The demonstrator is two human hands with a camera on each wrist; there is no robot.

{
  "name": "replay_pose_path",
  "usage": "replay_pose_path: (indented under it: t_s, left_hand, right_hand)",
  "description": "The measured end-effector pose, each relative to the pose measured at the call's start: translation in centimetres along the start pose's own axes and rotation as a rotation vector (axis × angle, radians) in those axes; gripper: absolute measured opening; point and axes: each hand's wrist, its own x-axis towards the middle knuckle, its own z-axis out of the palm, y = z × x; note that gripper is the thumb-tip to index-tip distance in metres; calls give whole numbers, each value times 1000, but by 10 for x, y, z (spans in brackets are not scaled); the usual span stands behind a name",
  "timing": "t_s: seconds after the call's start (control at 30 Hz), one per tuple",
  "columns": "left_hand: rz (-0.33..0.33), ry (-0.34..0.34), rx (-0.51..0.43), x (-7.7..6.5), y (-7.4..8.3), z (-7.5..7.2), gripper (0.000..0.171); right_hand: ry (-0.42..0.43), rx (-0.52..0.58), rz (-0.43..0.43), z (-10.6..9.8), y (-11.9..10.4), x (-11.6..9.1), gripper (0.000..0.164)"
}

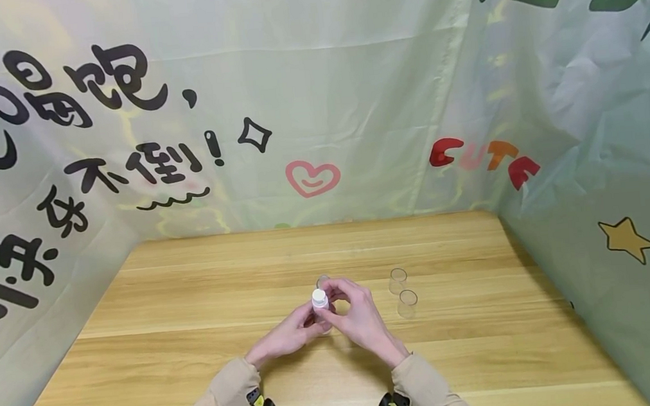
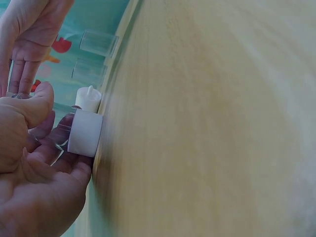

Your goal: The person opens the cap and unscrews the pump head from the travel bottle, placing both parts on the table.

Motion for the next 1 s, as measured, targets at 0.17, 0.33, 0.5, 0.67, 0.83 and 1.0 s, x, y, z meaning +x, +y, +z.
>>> replay_pose_path:
  t_s: [0.17, 0.33, 0.5, 0.67, 0.83, 1.0]
  left_hand:
    - [1, 1, 7, -1, 1, 0, 56]
    - [1, 0, 10, -1, 1, 0, 56]
    - [1, 2, 12, -1, 1, 0, 56]
    - [-6, 6, 16, -2, 1, 0, 55]
    - [-9, 2, 21, -2, 2, 0, 54]
    - [-12, 0, 18, -2, 2, 0, 54]
  right_hand:
    - [4, -7, -7, 0, 2, 0, 41]
    - [-7, -6, 5, 0, 3, 0, 40]
    - [-23, 11, 26, -1, 2, 1, 40]
    - [-31, 11, 34, -1, 1, 1, 40]
    - [-52, 22, 58, -3, -1, 2, 39]
    - [-70, 27, 63, -5, -1, 3, 40]
